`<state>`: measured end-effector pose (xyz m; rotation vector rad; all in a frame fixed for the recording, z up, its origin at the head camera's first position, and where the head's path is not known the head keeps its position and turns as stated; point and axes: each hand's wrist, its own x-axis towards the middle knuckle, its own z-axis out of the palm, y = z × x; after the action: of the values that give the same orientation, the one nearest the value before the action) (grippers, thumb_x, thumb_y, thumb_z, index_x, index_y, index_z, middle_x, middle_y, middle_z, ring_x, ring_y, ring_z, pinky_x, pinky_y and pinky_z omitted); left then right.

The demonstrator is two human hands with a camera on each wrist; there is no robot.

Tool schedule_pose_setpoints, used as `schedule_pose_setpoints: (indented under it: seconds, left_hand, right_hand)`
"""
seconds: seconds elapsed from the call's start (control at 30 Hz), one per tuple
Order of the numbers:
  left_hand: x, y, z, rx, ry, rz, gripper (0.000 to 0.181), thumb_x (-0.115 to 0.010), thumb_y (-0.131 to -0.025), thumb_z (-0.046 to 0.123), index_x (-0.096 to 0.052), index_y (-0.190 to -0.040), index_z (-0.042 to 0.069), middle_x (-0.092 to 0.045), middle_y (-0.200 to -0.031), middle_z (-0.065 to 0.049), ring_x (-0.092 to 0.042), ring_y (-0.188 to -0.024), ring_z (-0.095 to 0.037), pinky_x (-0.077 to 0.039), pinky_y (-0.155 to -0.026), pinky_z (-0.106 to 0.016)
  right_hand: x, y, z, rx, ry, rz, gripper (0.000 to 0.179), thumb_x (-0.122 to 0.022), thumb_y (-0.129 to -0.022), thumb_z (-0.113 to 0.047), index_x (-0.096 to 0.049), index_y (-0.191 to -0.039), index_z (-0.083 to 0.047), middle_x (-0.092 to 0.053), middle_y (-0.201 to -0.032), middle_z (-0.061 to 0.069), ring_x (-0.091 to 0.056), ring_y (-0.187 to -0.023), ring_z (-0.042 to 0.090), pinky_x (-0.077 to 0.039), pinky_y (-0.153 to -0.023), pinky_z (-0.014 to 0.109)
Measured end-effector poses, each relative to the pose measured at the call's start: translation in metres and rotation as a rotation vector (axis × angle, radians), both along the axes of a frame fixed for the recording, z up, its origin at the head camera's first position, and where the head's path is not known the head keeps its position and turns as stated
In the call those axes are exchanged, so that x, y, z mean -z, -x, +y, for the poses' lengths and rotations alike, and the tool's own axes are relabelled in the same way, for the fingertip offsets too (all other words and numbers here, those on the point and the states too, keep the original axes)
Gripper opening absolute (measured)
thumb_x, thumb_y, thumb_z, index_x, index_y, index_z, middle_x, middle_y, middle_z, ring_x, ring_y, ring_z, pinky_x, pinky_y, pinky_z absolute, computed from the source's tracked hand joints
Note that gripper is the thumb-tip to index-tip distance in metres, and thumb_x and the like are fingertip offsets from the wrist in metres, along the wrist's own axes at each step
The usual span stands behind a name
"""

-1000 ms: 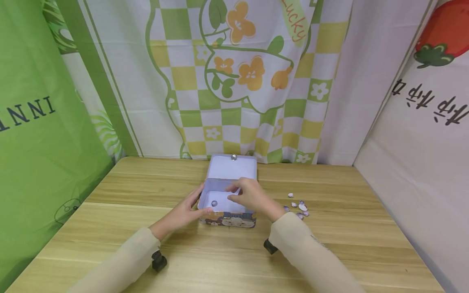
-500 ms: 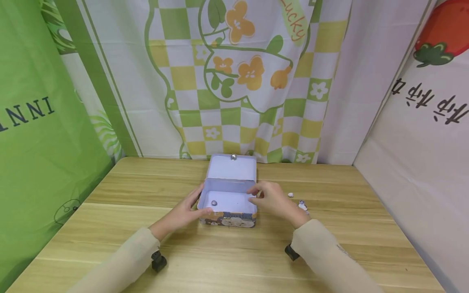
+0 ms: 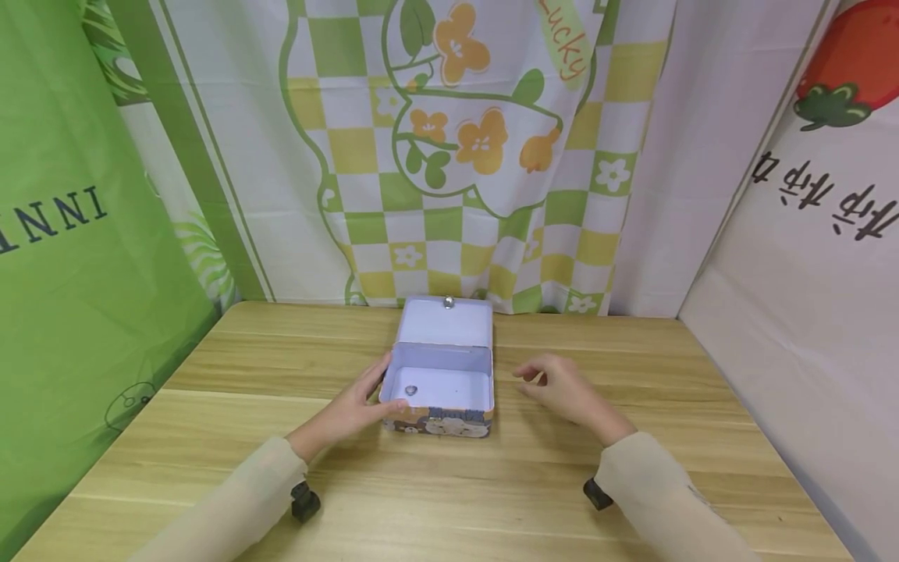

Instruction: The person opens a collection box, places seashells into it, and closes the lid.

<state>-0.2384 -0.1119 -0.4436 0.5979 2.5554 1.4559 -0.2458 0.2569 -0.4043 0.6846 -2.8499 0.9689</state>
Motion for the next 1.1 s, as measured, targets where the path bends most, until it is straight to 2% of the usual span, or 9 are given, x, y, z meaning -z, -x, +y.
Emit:
schedule_pose_setpoints:
  seconds: [0.23,0.4,0.53,0.63,0.77,1.0,1.1]
  left_hand:
    - [0.000,-0.001,0.000,-0.004,0.010,-0.006,0.098,-0.073,-0.092,0.042,-0.010,-0.163,0.017,-0.007,-0.167,-0.004,-0.014,-0.150,-0.029,-0.015,-0.118,-0.057]
    - [-0.001,-0.001,0.000,-0.009,0.020,-0.012,0.099,-0.073,-0.091,0.046,-0.009,-0.162,0.019,-0.007,-0.167,-0.003,-0.013,-0.150,-0.029,-0.015,-0.118,-0.057]
    - [-0.002,-0.001,0.000,-0.011,0.016,-0.021,0.098,-0.073,-0.092,0.043,-0.009,-0.162,0.019,-0.006,-0.167,-0.003,-0.014,-0.150,-0.028,-0.015,-0.118,-0.057]
    - [-0.002,-0.002,0.000,-0.012,0.017,-0.015,0.098,-0.073,-0.092,0.042,-0.009,-0.162,0.018,-0.007,-0.167,-0.003,-0.014,-0.150,-0.029,-0.015,-0.118,-0.057]
    - [-0.001,-0.001,-0.001,-0.005,0.016,-0.013,0.098,-0.073,-0.092,0.043,-0.009,-0.162,0.018,-0.007,-0.167,-0.004,-0.014,-0.150,-0.030,-0.015,-0.118,-0.058]
    - [0.000,-0.001,-0.001,-0.005,0.014,-0.010,0.099,-0.072,-0.091,0.046,-0.009,-0.162,0.019,-0.006,-0.167,-0.005,-0.014,-0.150,-0.031,-0.015,-0.117,-0.058]
    - [-0.001,-0.001,-0.001,-0.008,0.015,-0.013,0.098,-0.072,-0.092,0.046,-0.009,-0.162,0.020,-0.006,-0.167,-0.004,-0.014,-0.150,-0.031,-0.015,-0.117,-0.058]
  right_hand:
    - [0.015,0.002,0.019,0.016,0.000,-0.083,0.023,-0.071,-0.093,-0.009,-0.073,-0.113,0.003,-0.070,-0.103,0.015,-0.061,-0.077,0.016,-0.052,-0.054,0.027]
    - [0.023,0.003,0.029,0.025,-0.009,-0.100,0.024,-0.072,-0.092,-0.010,-0.072,-0.112,0.003,-0.069,-0.104,0.015,-0.063,-0.081,0.019,-0.055,-0.064,0.032]
    - [0.027,0.004,0.034,0.031,-0.042,-0.084,0.020,-0.074,-0.089,-0.008,-0.074,-0.107,0.002,-0.068,-0.112,0.022,-0.063,-0.084,0.019,-0.055,-0.071,0.033]
    - [0.029,0.004,0.035,0.032,-0.027,-0.117,0.020,-0.074,-0.089,-0.006,-0.074,-0.107,0.003,-0.068,-0.112,0.023,-0.062,-0.074,0.016,-0.053,-0.060,0.028]
    - [0.031,0.003,0.036,0.026,-0.015,-0.163,0.021,-0.073,-0.089,-0.005,-0.073,-0.109,0.004,-0.071,-0.099,0.014,-0.058,-0.062,0.013,-0.050,-0.051,0.025]
    - [0.037,0.005,0.040,0.033,-0.078,-0.124,0.019,-0.075,-0.090,-0.010,-0.076,-0.107,-0.002,-0.072,-0.097,0.007,-0.062,-0.082,0.015,-0.052,-0.065,0.027]
    - [0.038,0.007,0.040,0.037,-0.084,-0.123,0.019,-0.075,-0.090,-0.010,-0.076,-0.107,-0.003,-0.072,-0.096,0.006,-0.064,-0.083,0.016,-0.053,-0.067,0.028]
